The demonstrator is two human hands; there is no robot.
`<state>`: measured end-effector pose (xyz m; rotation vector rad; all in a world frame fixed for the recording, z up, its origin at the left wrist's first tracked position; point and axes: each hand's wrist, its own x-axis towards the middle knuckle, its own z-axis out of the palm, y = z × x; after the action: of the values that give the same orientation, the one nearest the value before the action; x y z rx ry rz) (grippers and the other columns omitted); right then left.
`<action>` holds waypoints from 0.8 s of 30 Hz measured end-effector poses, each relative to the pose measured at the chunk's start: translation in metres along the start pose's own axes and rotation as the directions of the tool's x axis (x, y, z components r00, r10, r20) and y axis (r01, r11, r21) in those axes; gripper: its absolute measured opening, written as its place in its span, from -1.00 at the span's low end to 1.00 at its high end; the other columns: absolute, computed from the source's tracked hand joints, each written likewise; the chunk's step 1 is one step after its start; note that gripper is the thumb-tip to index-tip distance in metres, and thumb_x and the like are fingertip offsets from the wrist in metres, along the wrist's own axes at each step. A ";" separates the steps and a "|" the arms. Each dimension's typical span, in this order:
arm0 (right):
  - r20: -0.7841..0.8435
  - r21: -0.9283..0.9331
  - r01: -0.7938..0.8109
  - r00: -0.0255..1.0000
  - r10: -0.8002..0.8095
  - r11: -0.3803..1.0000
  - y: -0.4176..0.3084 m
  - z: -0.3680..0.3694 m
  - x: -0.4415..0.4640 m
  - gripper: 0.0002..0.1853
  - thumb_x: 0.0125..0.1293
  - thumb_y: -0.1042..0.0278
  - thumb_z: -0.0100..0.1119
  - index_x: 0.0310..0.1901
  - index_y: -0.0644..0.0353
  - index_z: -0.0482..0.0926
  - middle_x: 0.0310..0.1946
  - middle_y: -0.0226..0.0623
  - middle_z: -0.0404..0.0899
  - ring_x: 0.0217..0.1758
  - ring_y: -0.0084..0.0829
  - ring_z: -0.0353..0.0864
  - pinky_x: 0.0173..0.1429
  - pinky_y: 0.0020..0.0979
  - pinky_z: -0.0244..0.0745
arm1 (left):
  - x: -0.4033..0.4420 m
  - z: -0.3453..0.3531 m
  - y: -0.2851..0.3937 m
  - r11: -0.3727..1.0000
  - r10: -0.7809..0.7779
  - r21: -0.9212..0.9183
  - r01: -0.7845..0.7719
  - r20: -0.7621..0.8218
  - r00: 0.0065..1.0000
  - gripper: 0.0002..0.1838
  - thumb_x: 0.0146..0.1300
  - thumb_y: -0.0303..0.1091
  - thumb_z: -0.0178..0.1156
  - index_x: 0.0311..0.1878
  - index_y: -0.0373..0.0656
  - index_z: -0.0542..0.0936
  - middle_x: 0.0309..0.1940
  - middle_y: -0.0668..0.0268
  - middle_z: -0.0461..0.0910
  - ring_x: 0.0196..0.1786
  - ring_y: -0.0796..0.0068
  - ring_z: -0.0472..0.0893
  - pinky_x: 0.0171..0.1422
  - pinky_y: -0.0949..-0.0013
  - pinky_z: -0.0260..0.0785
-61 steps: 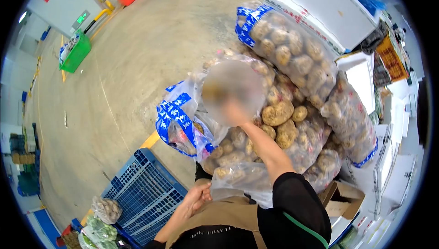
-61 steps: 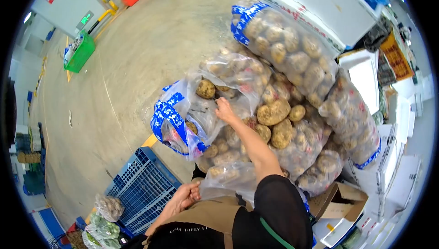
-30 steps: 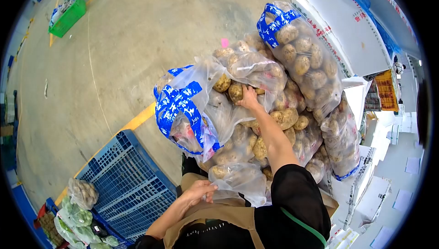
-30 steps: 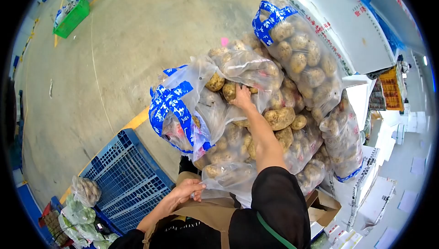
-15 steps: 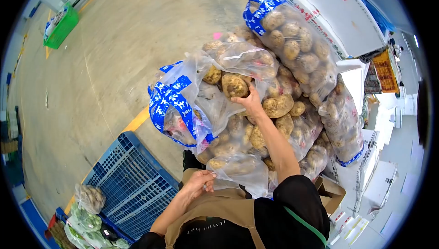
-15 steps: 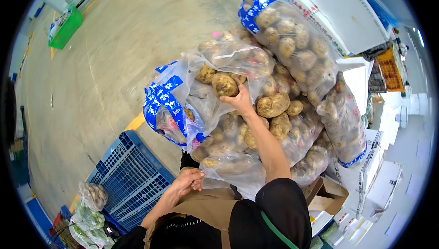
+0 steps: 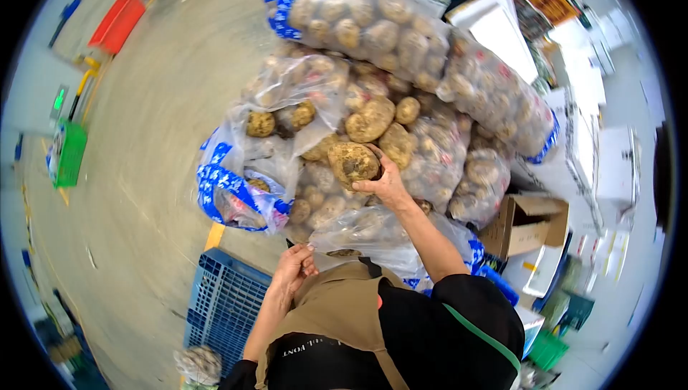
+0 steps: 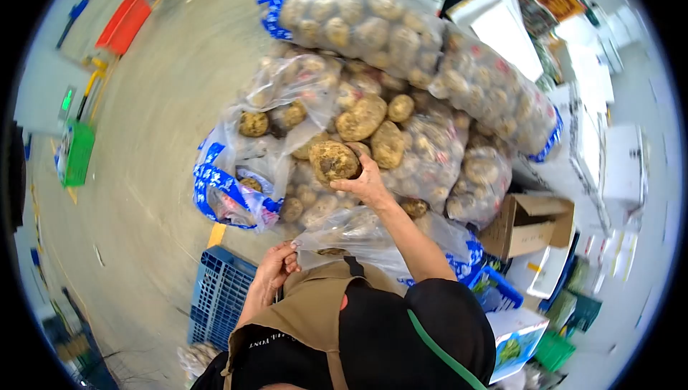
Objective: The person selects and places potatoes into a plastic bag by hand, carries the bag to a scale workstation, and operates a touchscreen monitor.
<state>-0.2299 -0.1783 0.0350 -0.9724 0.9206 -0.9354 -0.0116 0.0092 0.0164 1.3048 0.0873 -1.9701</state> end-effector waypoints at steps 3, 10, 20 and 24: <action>-0.196 0.160 -0.137 0.966 0.167 0.978 0.004 -0.035 -0.042 -0.16 -0.22 0.49 0.49 0.18 0.32 0.29 0.01 -0.26 0.49 0.10 -0.39 0.47 0.22 -0.34 0.39 | 0.001 0.008 0.000 0.999 -0.003 0.049 0.002 0.022 1.000 -0.86 0.28 -0.39 0.08 -0.37 -0.14 0.36 -0.73 0.51 0.17 -0.70 0.61 0.23 -0.47 0.37 0.34; -0.720 0.583 0.355 0.642 0.263 0.731 0.047 -0.171 -0.160 -0.52 0.06 0.35 0.30 0.05 0.15 0.42 -0.02 -0.31 0.51 0.01 -0.34 0.52 0.11 -0.26 0.46 | 0.001 0.018 -0.006 0.991 0.021 0.135 -0.015 -0.037 0.999 -0.86 0.26 -0.34 0.12 -0.39 -0.08 0.39 -0.73 0.51 0.19 -0.70 0.61 0.23 -0.43 0.35 0.29; -0.923 0.373 0.483 0.102 0.372 0.792 -0.017 -0.436 -0.300 -0.40 0.27 -0.05 0.13 0.16 0.20 0.28 -0.01 0.02 0.44 0.01 -0.18 0.53 0.00 -0.16 0.46 | 0.006 0.027 -0.012 0.982 0.021 0.190 -0.007 -0.070 0.997 -0.85 0.27 -0.34 0.11 -0.40 -0.05 0.38 -0.71 0.51 0.20 -0.68 0.59 0.23 -0.41 0.33 0.27; -0.897 0.330 0.139 0.355 0.264 0.934 0.038 -0.426 -0.272 -0.63 0.29 0.11 0.11 -0.10 0.30 0.43 -0.29 -0.06 0.55 -0.27 -0.28 0.59 -0.18 -0.30 0.49 | 0.001 0.025 -0.015 0.984 0.025 0.178 -0.014 -0.055 0.998 -0.85 0.27 -0.34 0.11 -0.40 -0.05 0.37 -0.71 0.51 0.19 -0.68 0.59 0.22 -0.41 0.34 0.25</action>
<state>-0.7013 -0.0225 -0.0683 0.0635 1.6627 -1.5803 -0.0399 0.0080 0.0228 1.4702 -0.0752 -1.9602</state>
